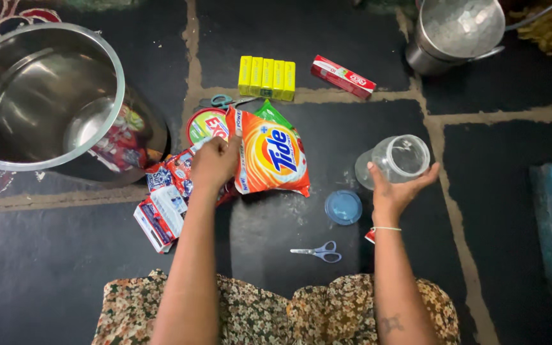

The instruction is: The person unpacks a cloth bag containing groceries and household items, then arranges them on the floor. They open a red plastic container, place a green bar inside, and close it. They then use scissors to cut open a Tide detergent packet and pour the powder into a clear plastic jar.

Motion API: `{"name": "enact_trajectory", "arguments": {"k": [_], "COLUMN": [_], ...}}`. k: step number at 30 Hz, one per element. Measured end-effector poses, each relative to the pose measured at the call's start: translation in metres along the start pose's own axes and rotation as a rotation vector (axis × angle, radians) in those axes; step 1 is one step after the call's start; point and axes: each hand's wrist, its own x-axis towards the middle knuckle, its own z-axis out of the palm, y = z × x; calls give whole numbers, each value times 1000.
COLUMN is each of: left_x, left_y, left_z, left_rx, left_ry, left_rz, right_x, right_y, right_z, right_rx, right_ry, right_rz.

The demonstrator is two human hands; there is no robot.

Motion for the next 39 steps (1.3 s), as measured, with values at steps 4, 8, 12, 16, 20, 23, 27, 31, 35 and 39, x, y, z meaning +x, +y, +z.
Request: {"name": "enact_trajectory", "arguments": {"k": [4, 8, 12, 16, 20, 23, 27, 31, 35, 39], "left_x": [6, 4, -15, -46, -66, -76, -86, -91, -96, -100], "left_y": [-10, -9, 23, 58, 78, 84, 86, 89, 99, 121], "left_z": [16, 32, 41, 18, -31, -63, -92, -106, -119, -134], "left_rx": [-104, -282, -410, -525, -533, -546, -521, -478, -470, -457], "left_ry": [-2, -13, -22, -56, -58, -50, 22, 106, 137, 158], "left_rz": [118, 202, 320, 328, 341, 375, 404, 458, 476, 555], "right_x": [4, 3, 1, -10, -36, -59, -80, -87, -81, -51], "right_y": [-5, -10, -21, -35, -56, -69, -81, -84, -85, -97], "right_z": [5, 2, -12, -20, -17, -3, 13, 17, 13, -12], "right_rx": [53, 53, 118, 100, 261, 222, 117, 67, 31, 161], "right_ry": [-6, 6, -33, -119, -440, -595, -686, -779, -811, -820], "right_rz": [32, 13, -16, -20, -9, -84, -191, -122, -176, -154]}}
